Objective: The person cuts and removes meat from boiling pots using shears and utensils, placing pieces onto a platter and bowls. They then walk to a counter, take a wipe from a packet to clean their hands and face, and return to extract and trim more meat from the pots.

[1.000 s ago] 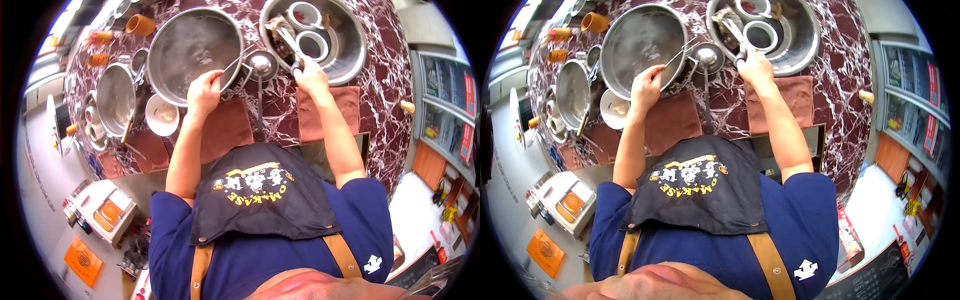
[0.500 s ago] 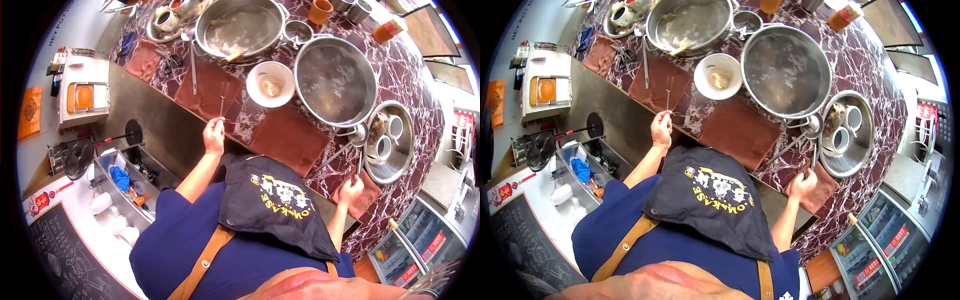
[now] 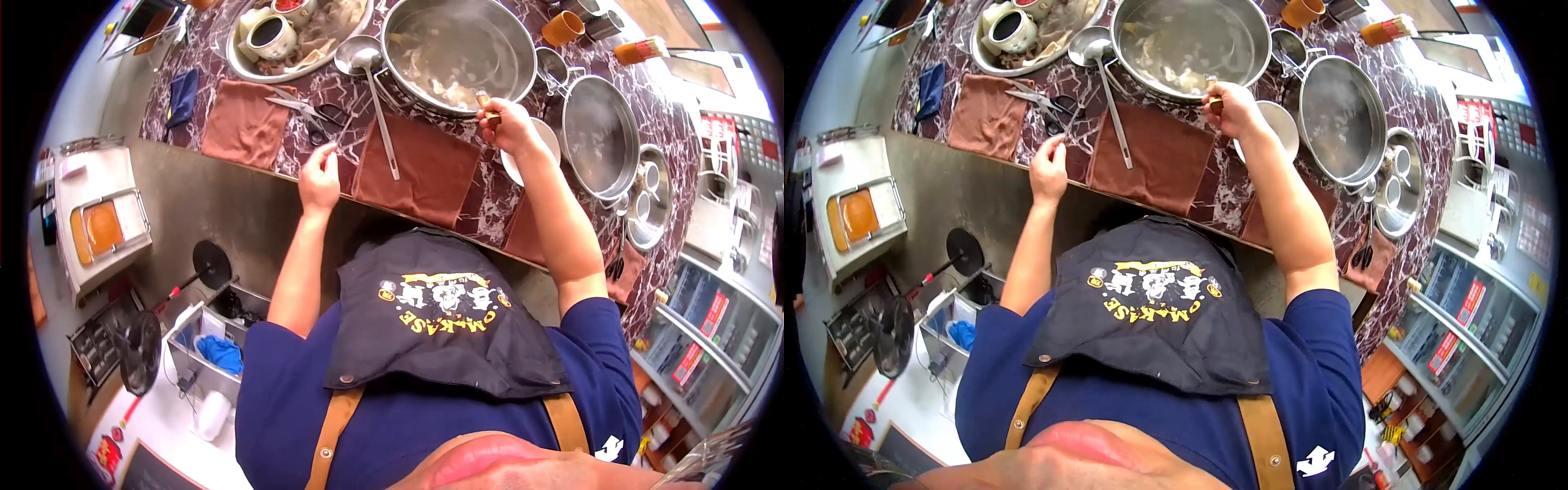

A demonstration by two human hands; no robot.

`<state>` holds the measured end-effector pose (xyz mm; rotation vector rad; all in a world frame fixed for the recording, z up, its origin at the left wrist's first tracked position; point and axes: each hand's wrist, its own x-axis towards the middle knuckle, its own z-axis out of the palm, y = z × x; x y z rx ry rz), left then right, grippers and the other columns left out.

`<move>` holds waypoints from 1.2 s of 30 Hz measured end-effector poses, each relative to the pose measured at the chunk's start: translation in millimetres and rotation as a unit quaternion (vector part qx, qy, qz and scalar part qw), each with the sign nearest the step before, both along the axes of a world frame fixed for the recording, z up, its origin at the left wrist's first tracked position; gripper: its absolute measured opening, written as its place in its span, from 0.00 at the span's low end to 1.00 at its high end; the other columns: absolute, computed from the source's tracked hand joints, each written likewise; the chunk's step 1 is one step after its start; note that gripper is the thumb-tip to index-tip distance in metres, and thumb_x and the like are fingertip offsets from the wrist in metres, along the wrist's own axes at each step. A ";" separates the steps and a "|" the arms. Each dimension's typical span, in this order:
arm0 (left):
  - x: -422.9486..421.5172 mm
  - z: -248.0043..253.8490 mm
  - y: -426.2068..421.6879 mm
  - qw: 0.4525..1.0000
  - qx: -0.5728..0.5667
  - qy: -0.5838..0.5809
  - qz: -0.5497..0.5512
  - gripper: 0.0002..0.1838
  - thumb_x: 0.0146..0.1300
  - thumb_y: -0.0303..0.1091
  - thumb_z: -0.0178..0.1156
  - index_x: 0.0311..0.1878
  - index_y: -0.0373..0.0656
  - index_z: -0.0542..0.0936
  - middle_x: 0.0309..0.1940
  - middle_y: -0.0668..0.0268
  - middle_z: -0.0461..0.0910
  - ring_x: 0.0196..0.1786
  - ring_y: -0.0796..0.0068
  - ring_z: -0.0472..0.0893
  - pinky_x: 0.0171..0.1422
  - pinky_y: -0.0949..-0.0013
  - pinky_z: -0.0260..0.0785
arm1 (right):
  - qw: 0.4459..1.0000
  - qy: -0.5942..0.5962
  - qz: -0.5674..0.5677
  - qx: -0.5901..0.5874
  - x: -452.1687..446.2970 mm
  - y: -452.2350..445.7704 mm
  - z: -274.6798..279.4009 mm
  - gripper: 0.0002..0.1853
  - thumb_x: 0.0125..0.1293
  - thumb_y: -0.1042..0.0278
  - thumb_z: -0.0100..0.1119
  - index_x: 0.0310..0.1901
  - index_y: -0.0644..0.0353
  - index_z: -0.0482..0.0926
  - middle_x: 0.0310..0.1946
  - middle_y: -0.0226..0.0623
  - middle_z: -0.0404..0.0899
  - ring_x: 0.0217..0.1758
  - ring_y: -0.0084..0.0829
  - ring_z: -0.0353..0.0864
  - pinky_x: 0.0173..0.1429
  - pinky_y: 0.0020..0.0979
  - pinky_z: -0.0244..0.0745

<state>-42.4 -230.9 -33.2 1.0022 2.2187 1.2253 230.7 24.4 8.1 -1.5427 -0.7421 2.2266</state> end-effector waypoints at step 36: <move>-19.9 70.5 271.4 0.831 -0.349 0.329 -0.281 0.19 0.61 0.35 0.53 0.54 0.61 0.81 0.55 0.67 0.80 0.58 0.66 0.79 0.61 0.60 0.71 | 0.987 0.111 0.023 0.119 56.5 -20.7 -3.9 0.34 0.58 0.77 0.57 0.68 0.64 0.60 0.28 0.33 0.75 0.22 0.19 0.71 0.24 0.19 0.67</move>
